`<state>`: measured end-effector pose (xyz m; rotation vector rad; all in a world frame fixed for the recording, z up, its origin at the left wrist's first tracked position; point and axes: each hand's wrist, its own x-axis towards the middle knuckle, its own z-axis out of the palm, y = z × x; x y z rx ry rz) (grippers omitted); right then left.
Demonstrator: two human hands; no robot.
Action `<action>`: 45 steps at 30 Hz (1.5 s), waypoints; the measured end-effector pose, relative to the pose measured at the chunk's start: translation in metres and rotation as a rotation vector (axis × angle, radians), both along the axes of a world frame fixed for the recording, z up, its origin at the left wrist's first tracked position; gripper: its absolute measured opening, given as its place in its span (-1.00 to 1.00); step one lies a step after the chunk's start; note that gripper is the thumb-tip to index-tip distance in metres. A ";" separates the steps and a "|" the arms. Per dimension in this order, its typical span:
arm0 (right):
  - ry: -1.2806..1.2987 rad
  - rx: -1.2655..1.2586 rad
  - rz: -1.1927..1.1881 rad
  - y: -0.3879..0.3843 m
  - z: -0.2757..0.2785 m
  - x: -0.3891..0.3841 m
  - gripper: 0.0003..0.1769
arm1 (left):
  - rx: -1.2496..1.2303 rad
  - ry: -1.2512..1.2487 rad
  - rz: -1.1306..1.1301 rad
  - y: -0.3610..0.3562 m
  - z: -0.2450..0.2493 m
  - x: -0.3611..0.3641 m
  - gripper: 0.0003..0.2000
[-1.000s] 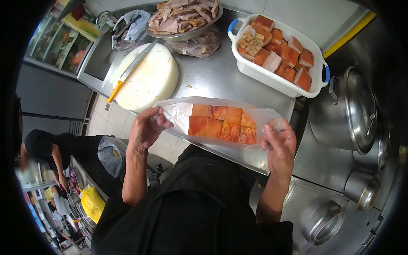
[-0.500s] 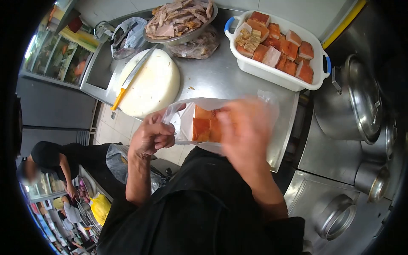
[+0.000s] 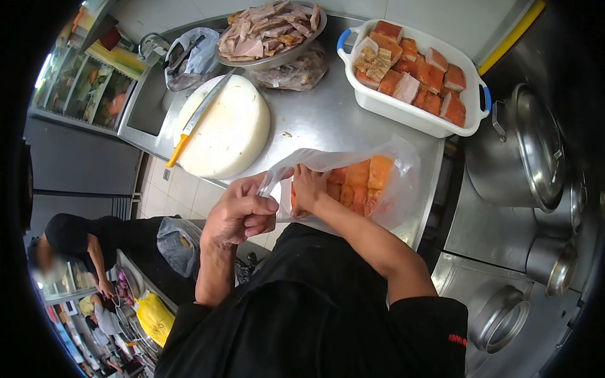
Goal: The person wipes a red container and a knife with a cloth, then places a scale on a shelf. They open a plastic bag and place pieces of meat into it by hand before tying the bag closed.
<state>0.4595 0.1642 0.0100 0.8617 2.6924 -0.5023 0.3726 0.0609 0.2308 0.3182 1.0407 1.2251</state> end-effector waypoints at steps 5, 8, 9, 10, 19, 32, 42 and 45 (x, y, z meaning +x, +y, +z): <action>-0.099 -0.116 -0.050 0.016 -0.002 -0.005 0.53 | -0.005 0.023 0.035 -0.001 -0.002 -0.002 -0.60; -0.122 -0.158 -0.012 0.024 0.004 0.004 0.53 | 0.007 0.044 0.047 0.002 -0.010 -0.004 -0.64; -0.110 -0.121 0.006 0.027 0.006 0.006 0.51 | 0.019 0.045 0.058 0.005 -0.011 -0.006 -0.64; -0.096 -0.120 0.004 0.028 0.006 0.006 0.57 | 0.022 0.043 0.073 0.005 -0.012 -0.008 -0.65; -0.030 -0.113 -0.057 0.025 -0.006 0.016 0.65 | 0.019 0.146 0.099 0.015 -0.009 -0.009 -0.51; 0.286 -0.226 -0.360 0.126 0.144 0.170 -0.40 | -0.004 0.098 0.187 0.009 -0.008 -0.023 -0.44; -0.168 -0.076 -0.226 0.132 0.205 0.186 -0.18 | 0.032 0.186 0.301 0.012 0.009 -0.017 -0.46; -0.061 -0.022 -0.209 0.136 0.200 0.199 -0.10 | 0.068 0.211 0.337 0.010 0.008 -0.007 -0.46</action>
